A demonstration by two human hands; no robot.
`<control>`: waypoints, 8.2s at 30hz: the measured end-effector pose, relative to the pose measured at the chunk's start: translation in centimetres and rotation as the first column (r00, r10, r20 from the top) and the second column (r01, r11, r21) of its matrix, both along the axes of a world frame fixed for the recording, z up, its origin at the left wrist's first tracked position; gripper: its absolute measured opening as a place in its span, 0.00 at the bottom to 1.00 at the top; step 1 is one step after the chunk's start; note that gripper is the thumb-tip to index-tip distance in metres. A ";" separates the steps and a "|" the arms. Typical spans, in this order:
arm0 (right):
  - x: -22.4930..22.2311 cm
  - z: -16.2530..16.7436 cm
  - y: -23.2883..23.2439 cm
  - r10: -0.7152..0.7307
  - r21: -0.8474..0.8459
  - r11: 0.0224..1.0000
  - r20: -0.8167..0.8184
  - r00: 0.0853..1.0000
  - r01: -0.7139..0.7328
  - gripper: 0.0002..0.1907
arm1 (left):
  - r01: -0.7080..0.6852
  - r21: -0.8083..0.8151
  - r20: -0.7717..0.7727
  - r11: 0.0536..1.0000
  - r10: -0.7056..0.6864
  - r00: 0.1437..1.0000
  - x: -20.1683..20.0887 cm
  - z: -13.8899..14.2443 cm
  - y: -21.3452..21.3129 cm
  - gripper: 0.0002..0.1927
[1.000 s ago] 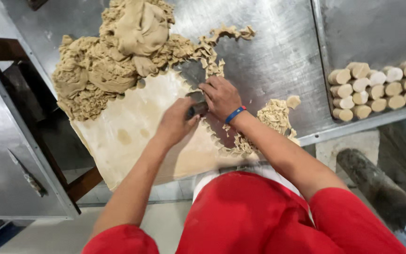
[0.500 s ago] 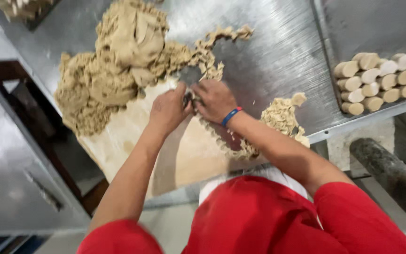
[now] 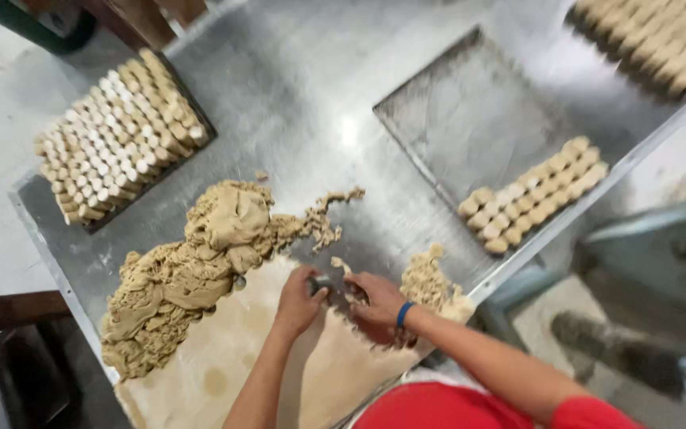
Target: The person uses a metallic cylindrical cutter tool to cut circular pieces from a rolled-out layer of dough, manually positions the cut pieces onto a metal tray, and gathers remaining scraps of dough on the metal surface.
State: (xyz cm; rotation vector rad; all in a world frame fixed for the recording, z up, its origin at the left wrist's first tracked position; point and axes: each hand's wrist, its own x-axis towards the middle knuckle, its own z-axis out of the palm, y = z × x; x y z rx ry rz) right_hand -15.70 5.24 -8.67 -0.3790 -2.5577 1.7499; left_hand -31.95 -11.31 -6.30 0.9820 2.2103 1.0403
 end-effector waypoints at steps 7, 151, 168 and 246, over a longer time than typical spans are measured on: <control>1.8 0.1 3.6 0.128 -0.961 0.276 0.064 0.990 0.027 0.25 | -0.448 0.256 0.520 0.856 0.269 0.811 7.8 7.4 1.6 0.33; 13.2 -3.3 47.6 -0.075 0.553 0.780 0.547 0.834 -0.293 0.18 | -0.427 -0.480 -0.011 0.766 0.482 0.876 22.8 9.9 7.9 0.22; -4.0 -1.0 9.0 0.586 0.169 0.801 -0.031 0.809 -0.574 0.15 | -0.274 -0.560 -0.444 0.782 -0.004 0.896 -4.4 7.0 2.5 0.22; 9.1 1.4 11.3 0.383 -0.996 -0.070 -0.086 0.920 -0.063 0.25 | -0.168 0.353 -0.493 0.920 0.336 0.802 24.9 11.7 10.9 0.20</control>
